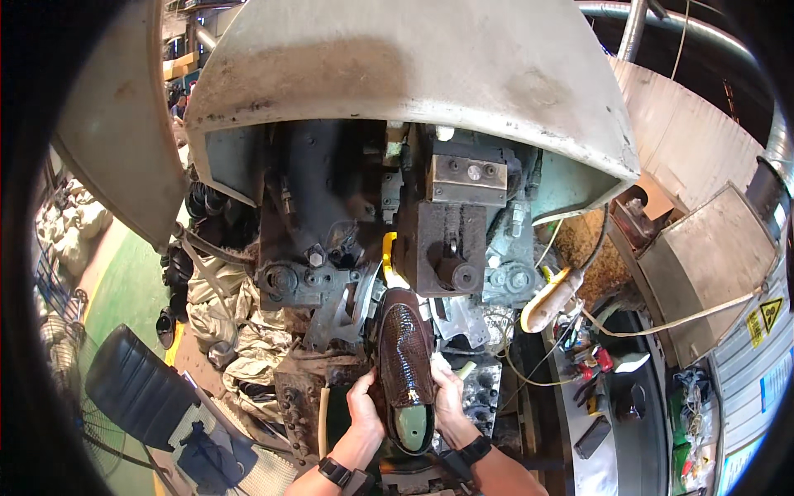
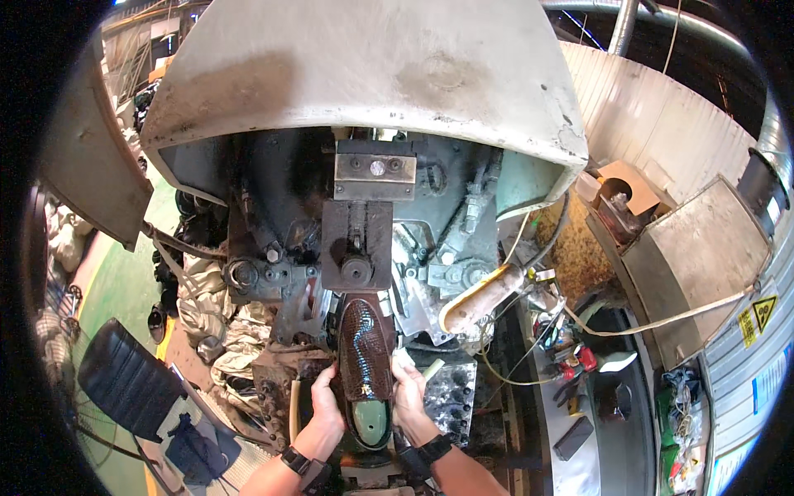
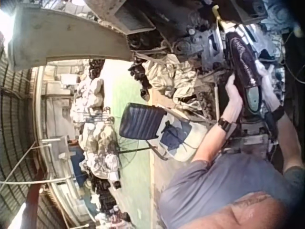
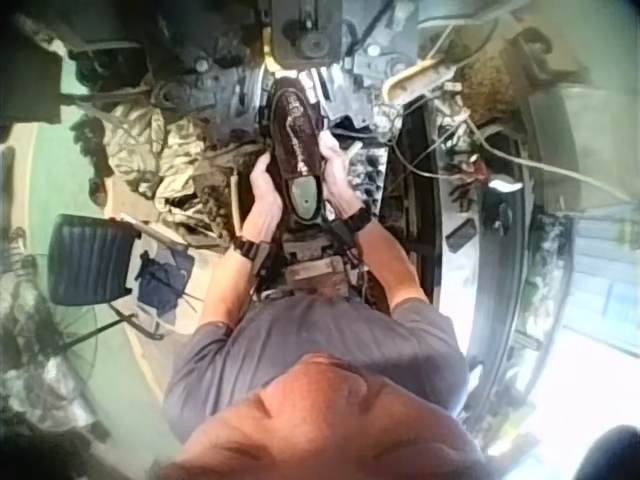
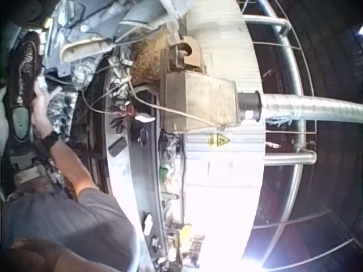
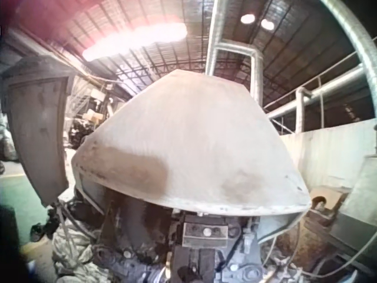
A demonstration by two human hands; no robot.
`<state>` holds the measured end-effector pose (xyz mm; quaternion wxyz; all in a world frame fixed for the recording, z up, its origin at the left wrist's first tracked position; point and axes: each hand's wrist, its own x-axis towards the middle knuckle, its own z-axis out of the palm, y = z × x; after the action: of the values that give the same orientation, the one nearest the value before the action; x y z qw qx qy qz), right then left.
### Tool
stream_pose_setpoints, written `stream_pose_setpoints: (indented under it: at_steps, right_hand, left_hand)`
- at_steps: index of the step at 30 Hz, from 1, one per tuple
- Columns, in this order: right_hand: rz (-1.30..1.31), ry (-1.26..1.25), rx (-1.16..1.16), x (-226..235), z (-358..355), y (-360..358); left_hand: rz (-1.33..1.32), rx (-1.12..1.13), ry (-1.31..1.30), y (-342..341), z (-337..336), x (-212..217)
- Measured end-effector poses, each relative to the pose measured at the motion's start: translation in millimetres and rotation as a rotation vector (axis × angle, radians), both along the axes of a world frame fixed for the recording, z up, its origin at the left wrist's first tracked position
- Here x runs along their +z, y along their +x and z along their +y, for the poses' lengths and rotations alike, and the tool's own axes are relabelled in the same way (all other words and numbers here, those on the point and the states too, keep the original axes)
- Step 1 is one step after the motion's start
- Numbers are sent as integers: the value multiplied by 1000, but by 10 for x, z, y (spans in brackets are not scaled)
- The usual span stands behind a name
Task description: Using a lasting machine to shape and attach the upper of a shoe to the last.
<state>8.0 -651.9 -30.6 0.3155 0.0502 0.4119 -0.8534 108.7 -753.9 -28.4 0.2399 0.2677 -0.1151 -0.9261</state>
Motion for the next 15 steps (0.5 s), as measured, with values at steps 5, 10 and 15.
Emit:
stream_pose_setpoints:
  at_steps: [5,10,15]
  right_hand:
    - [14,-42,42,-26,-23,-28]
    - [-9,-90,43,191,-80,26]
    - [-71,-115,13,368,-65,82]
  left_hand:
    - [-22,28,-23,-14,-35,-106]
    - [-17,13,6,-25,-65,-153]
    - [3,-21,-10,13,-13,89]
